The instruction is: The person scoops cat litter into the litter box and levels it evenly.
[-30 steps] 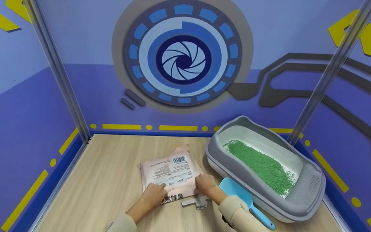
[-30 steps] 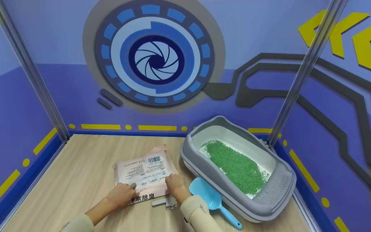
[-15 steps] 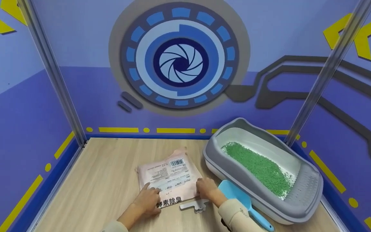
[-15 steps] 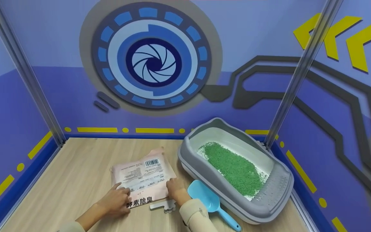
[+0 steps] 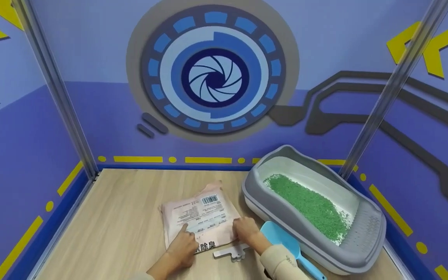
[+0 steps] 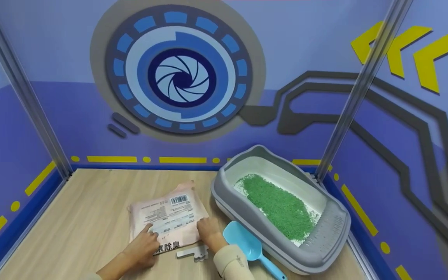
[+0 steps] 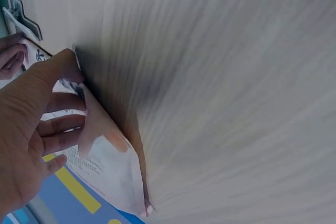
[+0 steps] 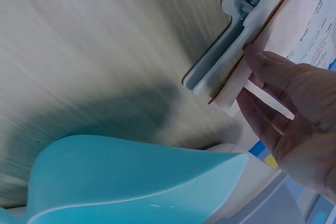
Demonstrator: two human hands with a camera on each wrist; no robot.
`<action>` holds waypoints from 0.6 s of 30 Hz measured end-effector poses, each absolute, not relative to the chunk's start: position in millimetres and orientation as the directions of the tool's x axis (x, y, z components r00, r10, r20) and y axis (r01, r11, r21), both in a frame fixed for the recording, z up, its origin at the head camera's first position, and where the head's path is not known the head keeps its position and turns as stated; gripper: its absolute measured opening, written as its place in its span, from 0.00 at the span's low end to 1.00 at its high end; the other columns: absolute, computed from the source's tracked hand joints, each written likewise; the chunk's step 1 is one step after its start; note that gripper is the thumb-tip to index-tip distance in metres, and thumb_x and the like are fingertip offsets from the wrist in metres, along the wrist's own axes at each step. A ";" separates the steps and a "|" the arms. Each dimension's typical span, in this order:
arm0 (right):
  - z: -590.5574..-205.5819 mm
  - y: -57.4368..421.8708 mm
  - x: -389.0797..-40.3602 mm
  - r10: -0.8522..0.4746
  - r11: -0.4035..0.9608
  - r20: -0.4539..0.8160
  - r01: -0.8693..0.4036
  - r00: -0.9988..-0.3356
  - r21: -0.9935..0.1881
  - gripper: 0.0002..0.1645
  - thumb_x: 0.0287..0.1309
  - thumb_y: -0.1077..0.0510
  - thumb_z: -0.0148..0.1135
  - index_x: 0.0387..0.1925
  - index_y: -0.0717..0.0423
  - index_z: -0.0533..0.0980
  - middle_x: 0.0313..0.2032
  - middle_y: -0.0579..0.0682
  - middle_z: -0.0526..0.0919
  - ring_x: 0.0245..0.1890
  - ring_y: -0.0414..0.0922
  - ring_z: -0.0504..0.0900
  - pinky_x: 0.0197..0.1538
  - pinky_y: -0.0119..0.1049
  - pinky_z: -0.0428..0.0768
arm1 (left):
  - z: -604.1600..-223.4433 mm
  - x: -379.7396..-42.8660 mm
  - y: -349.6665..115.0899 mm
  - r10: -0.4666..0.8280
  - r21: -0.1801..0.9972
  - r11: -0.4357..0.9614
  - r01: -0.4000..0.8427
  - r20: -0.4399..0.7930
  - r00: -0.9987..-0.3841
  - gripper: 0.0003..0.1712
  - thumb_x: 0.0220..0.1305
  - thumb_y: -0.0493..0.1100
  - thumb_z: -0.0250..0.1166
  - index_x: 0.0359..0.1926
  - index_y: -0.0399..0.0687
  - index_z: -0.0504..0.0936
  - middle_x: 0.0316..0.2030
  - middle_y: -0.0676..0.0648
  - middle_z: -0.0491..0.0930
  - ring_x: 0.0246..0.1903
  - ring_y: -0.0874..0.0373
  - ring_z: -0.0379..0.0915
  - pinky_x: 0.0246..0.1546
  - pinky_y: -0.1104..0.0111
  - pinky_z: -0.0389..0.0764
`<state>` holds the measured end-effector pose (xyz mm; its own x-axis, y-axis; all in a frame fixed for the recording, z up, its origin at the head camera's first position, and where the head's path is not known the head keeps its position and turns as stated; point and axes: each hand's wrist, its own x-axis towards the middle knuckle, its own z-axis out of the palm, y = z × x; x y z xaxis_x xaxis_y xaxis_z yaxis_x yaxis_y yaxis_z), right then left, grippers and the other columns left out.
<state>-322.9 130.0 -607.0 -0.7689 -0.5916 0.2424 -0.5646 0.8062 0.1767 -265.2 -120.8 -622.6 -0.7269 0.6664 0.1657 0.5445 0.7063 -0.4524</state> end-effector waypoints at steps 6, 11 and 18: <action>-610.6 132.2 -322.0 -0.604 0.793 0.252 -0.601 -0.756 0.098 0.09 0.36 0.54 0.82 0.18 0.44 0.85 0.22 0.45 0.86 0.24 0.49 0.84 0.28 0.41 0.81 | -623.7 -267.1 -124.8 0.683 -0.458 0.697 0.552 0.191 -0.705 0.11 0.39 0.51 0.73 0.17 0.53 0.80 0.17 0.52 0.77 0.17 0.56 0.69 0.30 0.65 0.74; -615.2 134.3 -324.2 -0.639 0.764 0.283 -0.631 -0.715 0.133 0.08 0.40 0.50 0.80 0.20 0.43 0.85 0.22 0.43 0.84 0.22 0.48 0.82 0.26 0.40 0.79 | -619.5 -271.4 -139.4 0.677 -0.280 0.735 0.617 0.250 -0.692 0.13 0.39 0.47 0.73 0.15 0.51 0.76 0.14 0.52 0.74 0.14 0.56 0.63 0.19 0.65 0.66; -622.5 136.9 -325.1 -0.635 0.772 0.273 -0.603 -0.723 0.201 0.09 0.48 0.54 0.75 0.23 0.48 0.80 0.25 0.43 0.79 0.26 0.45 0.79 0.27 0.38 0.78 | -610.8 -281.1 -145.1 0.628 -0.052 0.775 0.630 0.180 -0.757 0.12 0.52 0.44 0.69 0.19 0.46 0.79 0.17 0.49 0.75 0.18 0.54 0.65 0.23 0.64 0.69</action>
